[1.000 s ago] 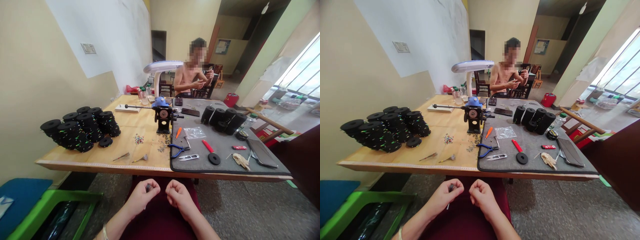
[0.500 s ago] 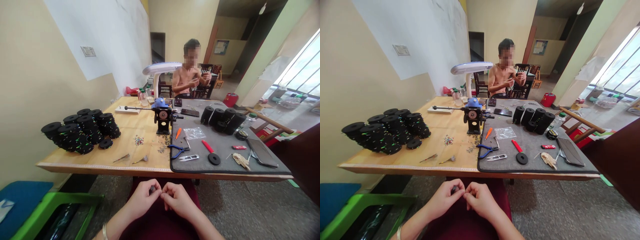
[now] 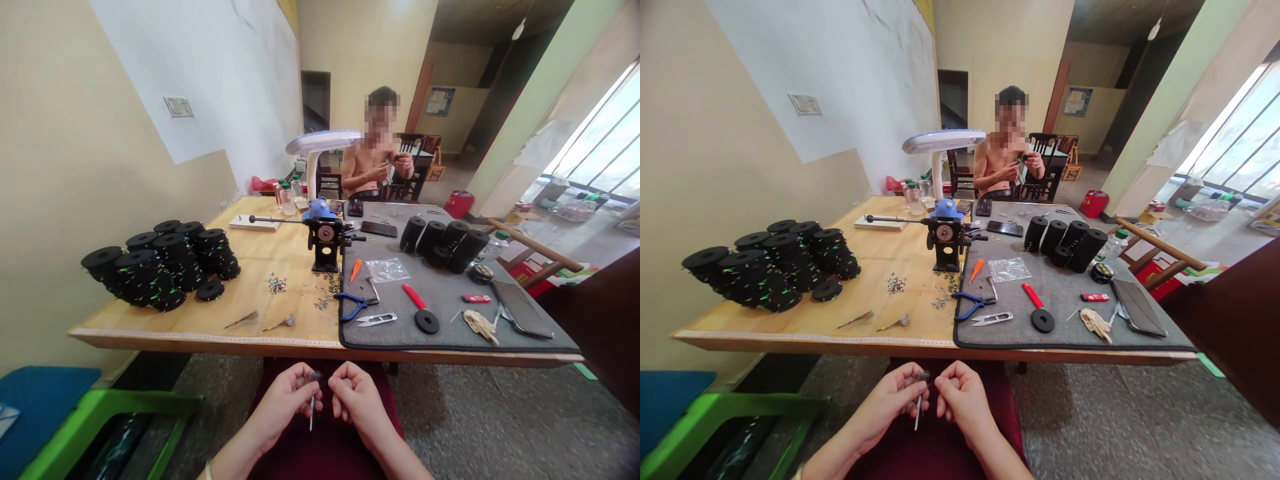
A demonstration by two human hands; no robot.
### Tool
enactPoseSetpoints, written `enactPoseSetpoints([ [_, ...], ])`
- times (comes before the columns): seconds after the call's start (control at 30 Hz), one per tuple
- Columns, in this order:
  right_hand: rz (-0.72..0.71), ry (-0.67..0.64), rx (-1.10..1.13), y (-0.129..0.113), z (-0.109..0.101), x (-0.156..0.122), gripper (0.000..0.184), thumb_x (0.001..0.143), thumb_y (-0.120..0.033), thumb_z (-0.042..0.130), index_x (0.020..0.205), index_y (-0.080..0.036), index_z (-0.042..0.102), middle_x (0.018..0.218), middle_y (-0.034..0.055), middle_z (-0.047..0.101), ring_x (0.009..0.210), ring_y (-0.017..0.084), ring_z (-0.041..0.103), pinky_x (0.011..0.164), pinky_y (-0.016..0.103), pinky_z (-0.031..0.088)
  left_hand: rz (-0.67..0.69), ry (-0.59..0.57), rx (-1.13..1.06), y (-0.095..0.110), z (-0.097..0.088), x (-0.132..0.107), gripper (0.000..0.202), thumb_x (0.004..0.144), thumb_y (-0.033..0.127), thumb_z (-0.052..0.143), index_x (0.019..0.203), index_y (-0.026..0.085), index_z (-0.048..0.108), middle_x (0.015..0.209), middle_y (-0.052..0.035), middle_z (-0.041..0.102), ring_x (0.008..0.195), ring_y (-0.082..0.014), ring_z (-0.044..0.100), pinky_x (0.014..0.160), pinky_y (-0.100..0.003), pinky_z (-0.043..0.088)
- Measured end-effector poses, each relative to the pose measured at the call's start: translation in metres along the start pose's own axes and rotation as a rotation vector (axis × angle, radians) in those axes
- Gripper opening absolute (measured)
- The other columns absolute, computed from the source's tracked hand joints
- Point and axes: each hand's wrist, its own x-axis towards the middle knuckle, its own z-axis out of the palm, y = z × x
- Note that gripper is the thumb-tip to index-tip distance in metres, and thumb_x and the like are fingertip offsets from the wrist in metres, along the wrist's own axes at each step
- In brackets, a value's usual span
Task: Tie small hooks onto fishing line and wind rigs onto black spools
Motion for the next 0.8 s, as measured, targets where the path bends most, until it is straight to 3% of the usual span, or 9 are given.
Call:
enactPoseSetpoints([
  [0.8, 0.159, -0.130, -0.029, 0.009, 0.008, -0.002, 0.027, 0.071, -0.040, 0.064, 0.063, -0.016, 0.052, 0.034, -0.0072, 0.053, 0.024, 0.002, 0.030, 0.030, 0.016, 0.016, 0.129, -0.013, 0.146, -0.015, -0.004, 0.006, 0.023, 0.076, 0.035, 0.064, 0.075, 0.017, 0.050, 0.060, 0.0054, 0.052, 0.054, -0.0095, 0.048, 0.052, -0.022, 0.036],
])
